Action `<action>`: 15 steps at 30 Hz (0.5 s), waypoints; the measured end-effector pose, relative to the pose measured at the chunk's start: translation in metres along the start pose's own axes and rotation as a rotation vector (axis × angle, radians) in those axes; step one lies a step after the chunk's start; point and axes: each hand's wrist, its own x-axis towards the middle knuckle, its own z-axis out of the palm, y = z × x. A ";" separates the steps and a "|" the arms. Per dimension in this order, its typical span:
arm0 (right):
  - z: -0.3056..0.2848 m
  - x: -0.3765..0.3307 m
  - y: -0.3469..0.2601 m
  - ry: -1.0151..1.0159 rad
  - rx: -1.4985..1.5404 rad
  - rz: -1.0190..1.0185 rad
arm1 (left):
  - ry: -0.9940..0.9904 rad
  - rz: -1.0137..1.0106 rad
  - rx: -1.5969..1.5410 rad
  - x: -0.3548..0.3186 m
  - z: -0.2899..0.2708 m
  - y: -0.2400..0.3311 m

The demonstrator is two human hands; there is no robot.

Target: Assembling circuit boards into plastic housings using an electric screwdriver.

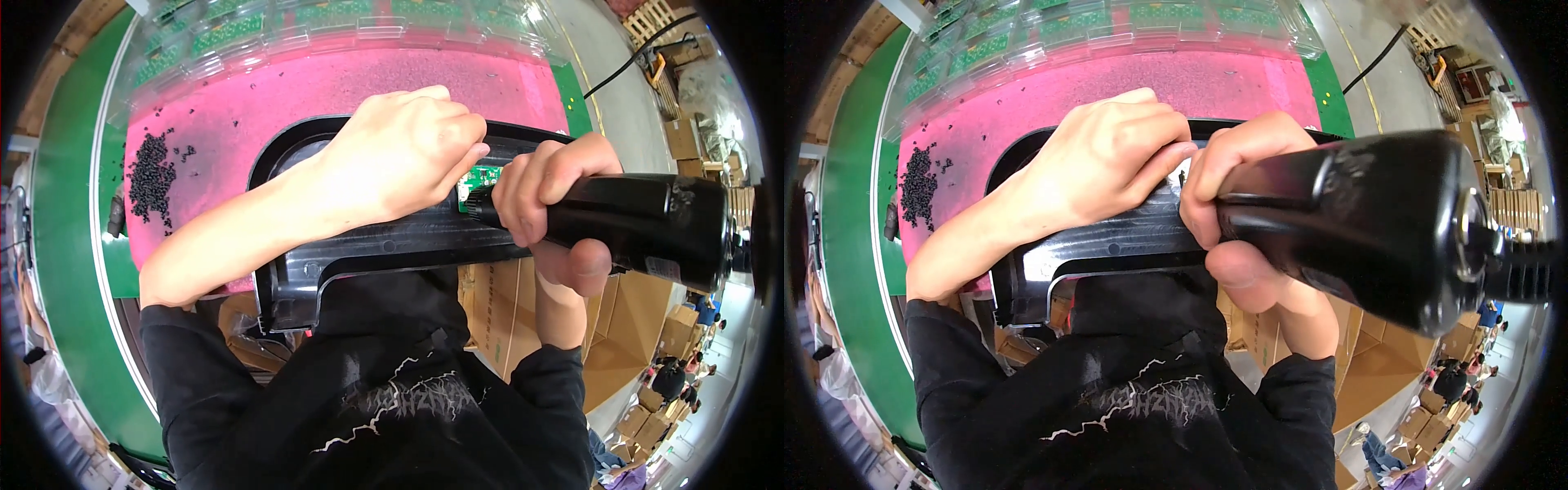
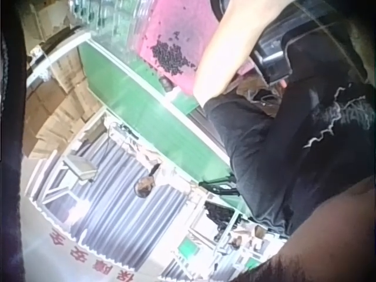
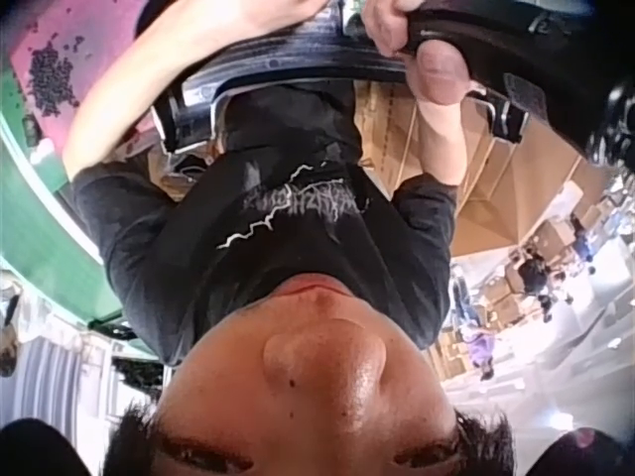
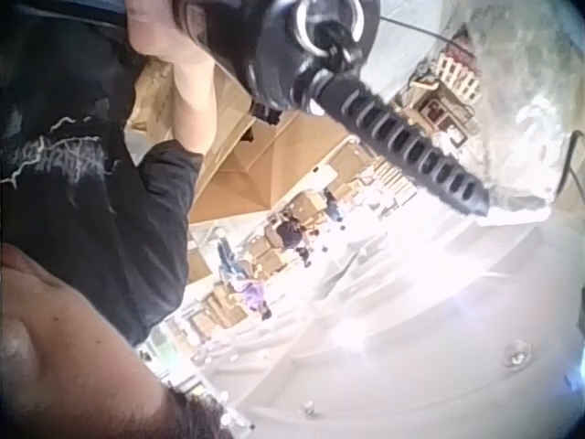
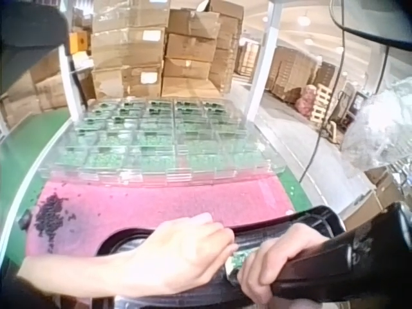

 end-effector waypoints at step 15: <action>-0.024 0.000 -0.018 0.075 0.265 -0.436 | -0.172 0.088 -0.275 0.003 0.002 -0.002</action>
